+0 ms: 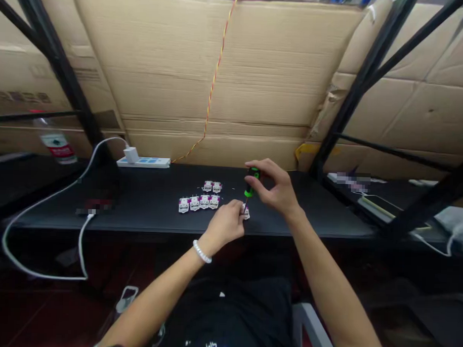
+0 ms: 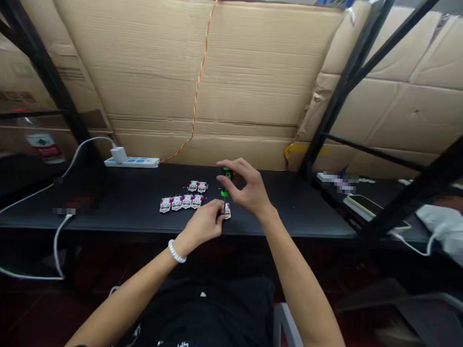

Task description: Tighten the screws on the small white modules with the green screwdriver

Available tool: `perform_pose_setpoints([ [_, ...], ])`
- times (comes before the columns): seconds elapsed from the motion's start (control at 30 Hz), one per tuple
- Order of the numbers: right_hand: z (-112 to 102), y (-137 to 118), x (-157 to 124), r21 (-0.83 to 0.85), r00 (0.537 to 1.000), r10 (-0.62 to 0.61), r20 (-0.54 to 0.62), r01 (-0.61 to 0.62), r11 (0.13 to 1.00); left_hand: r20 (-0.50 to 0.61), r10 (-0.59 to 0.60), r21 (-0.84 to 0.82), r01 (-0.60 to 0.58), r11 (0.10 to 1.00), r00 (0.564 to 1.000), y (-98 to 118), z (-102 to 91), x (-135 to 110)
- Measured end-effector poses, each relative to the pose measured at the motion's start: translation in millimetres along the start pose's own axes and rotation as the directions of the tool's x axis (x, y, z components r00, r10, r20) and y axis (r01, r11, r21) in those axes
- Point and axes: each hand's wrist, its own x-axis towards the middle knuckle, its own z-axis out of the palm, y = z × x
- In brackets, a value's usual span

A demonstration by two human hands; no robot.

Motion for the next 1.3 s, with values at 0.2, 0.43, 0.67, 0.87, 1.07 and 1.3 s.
perform_pose_setpoints([
  [0.2, 2, 4, -3, -0.164, 0.987, -0.039, -0.157, 0.013, 0.986, 0.009, 0.023, 0.019, -0.023, 1.0, 1.0, 0, -1.1, 0],
  [0.43, 3, 11, -10, 0.249, 0.993, 0.063, 0.096, -0.085, 0.965, 0.018, 0.019, 0.026, -0.02, 0.999, 1.0, -1, 0.1, 0],
  [0.67, 4, 10, -1, 0.001, 0.998, 0.044, -0.039, -0.044, 0.999, 0.026, 0.023, 0.047, -0.024, 0.999, 0.999, 0, -0.5, 0],
  [0.87, 2, 10, -7, 0.282, 0.991, 0.077, 0.109, -0.105, 0.954, 0.019, 0.058, 0.031, -0.058, 0.998, 0.998, -2, -0.2, 1],
  [1.07, 6, 17, -5, 0.234, 0.984, 0.156, 0.083, -0.171, 0.957, 0.007, 0.086, -0.083, -0.085, 0.993, 0.996, -6, -2.0, 2],
  [1.3, 7, 16, -6, 0.239, 0.987, 0.134, 0.089, -0.152, 0.959, 0.012, 0.067, -0.065, -0.066, 0.996, 0.998, -4, -1.7, 2],
])
